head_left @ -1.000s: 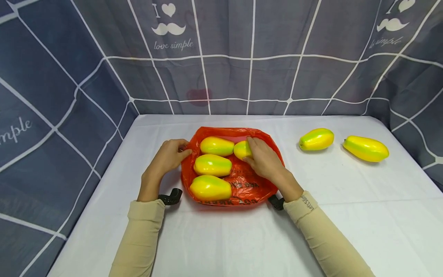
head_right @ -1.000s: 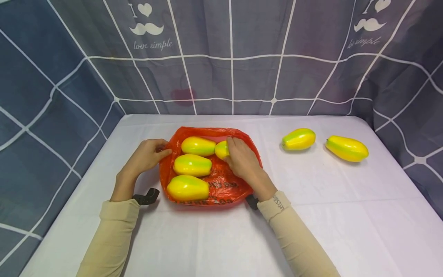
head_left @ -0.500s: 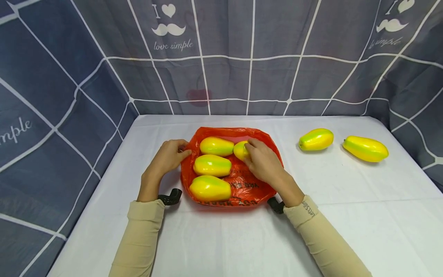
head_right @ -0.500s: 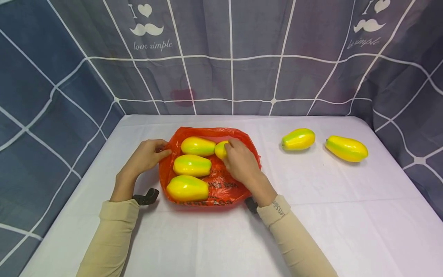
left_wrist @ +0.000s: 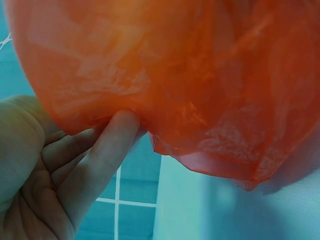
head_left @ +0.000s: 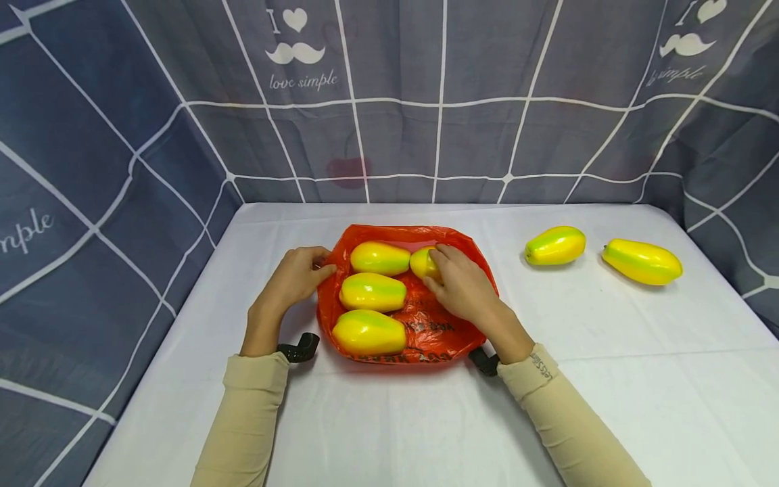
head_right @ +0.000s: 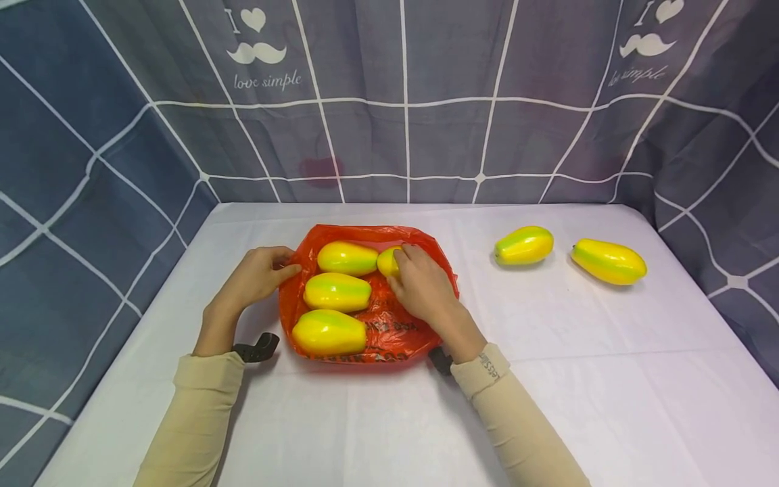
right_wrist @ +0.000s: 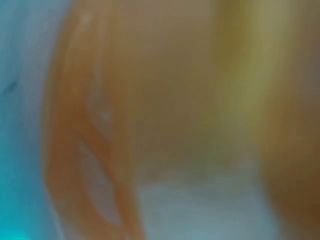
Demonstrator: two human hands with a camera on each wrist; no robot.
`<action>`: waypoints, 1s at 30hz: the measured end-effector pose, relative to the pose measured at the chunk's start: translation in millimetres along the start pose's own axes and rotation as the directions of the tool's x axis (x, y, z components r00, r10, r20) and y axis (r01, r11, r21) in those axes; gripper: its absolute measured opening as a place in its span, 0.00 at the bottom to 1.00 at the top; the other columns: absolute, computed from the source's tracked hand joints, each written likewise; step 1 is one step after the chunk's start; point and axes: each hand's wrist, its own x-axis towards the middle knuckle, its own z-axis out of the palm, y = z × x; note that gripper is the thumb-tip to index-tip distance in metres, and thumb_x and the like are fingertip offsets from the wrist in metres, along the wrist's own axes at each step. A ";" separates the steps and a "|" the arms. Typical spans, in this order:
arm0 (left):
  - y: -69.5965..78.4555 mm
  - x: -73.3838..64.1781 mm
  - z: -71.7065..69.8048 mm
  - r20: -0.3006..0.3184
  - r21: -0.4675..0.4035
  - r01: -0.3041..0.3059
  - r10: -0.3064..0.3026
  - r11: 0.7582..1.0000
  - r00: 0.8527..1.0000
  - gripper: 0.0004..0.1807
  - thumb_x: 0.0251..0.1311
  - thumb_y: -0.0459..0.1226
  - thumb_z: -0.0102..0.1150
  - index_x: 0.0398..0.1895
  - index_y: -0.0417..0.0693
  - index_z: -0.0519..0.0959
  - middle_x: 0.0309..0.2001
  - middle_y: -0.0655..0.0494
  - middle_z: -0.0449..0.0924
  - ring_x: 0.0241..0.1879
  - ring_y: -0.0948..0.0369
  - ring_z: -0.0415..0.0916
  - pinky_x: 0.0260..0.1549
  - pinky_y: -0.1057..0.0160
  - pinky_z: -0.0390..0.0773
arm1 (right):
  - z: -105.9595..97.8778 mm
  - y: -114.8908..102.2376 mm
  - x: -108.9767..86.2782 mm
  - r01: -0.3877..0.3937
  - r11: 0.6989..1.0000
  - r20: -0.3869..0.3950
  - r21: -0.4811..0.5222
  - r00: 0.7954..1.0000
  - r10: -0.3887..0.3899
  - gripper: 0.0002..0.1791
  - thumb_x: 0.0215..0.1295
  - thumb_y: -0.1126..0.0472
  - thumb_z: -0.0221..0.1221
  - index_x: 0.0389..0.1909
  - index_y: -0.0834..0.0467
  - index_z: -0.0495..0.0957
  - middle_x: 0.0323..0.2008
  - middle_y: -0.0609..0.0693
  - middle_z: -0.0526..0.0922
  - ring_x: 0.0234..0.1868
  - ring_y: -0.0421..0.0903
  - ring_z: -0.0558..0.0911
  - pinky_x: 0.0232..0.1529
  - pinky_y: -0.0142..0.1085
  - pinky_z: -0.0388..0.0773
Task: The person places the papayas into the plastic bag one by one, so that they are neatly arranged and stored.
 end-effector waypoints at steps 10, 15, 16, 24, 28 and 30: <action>-0.5 0.8 1.0 -0.001 -0.003 -0.002 0.002 1.000 1.000 0.14 0.67 0.36 0.59 0.50 0.35 0.82 0.43 0.42 0.83 0.43 0.48 0.78 0.45 0.51 0.79 | -20.3 2.7 -10.3 0.008 0.983 -0.184 0.185 0.982 0.026 0.23 0.66 0.60 0.62 0.58 0.67 0.75 0.55 0.61 0.79 0.56 0.58 0.78 0.58 0.54 0.71; -2.2 1.4 1.3 0.003 0.002 0.005 -0.005 1.000 1.000 0.14 0.67 0.36 0.59 0.50 0.36 0.82 0.42 0.43 0.83 0.42 0.49 0.78 0.44 0.52 0.79 | -34.2 5.3 -18.4 0.047 0.963 -0.295 0.265 0.955 0.035 0.20 0.66 0.61 0.62 0.55 0.67 0.78 0.53 0.61 0.81 0.56 0.58 0.78 0.59 0.53 0.71; -2.5 1.7 1.6 0.005 0.003 0.000 0.000 1.000 1.000 0.14 0.67 0.36 0.59 0.51 0.35 0.81 0.43 0.42 0.83 0.42 0.48 0.78 0.45 0.51 0.79 | -36.3 6.0 -20.3 0.052 0.962 -0.311 0.269 0.950 0.036 0.19 0.66 0.62 0.62 0.55 0.67 0.78 0.52 0.61 0.81 0.57 0.58 0.78 0.60 0.53 0.70; -4.4 0.6 -0.5 0.003 0.004 -0.013 0.013 1.000 1.000 0.14 0.67 0.35 0.59 0.51 0.34 0.81 0.42 0.42 0.83 0.41 0.48 0.78 0.44 0.50 0.78 | -40.8 9.7 -29.6 0.076 0.959 -0.347 0.272 0.937 0.024 0.19 0.66 0.62 0.62 0.54 0.68 0.79 0.52 0.62 0.82 0.57 0.59 0.78 0.60 0.53 0.70; -2.8 0.5 -0.1 0.011 0.004 -0.013 0.013 1.000 1.000 0.15 0.67 0.35 0.59 0.52 0.34 0.81 0.43 0.41 0.83 0.41 0.48 0.78 0.44 0.51 0.79 | -40.8 10.4 -33.7 0.063 0.961 -0.345 0.271 0.938 0.036 0.20 0.65 0.62 0.62 0.55 0.69 0.78 0.52 0.62 0.81 0.57 0.59 0.78 0.61 0.53 0.70; -2.2 0.3 0.1 0.011 0.007 -0.011 0.011 1.000 1.000 0.15 0.67 0.35 0.59 0.52 0.34 0.81 0.43 0.41 0.83 0.42 0.48 0.78 0.44 0.50 0.79 | -40.3 10.9 -35.2 0.053 0.962 -0.335 0.270 0.941 0.042 0.21 0.65 0.61 0.62 0.56 0.68 0.78 0.53 0.62 0.81 0.58 0.59 0.77 0.61 0.53 0.69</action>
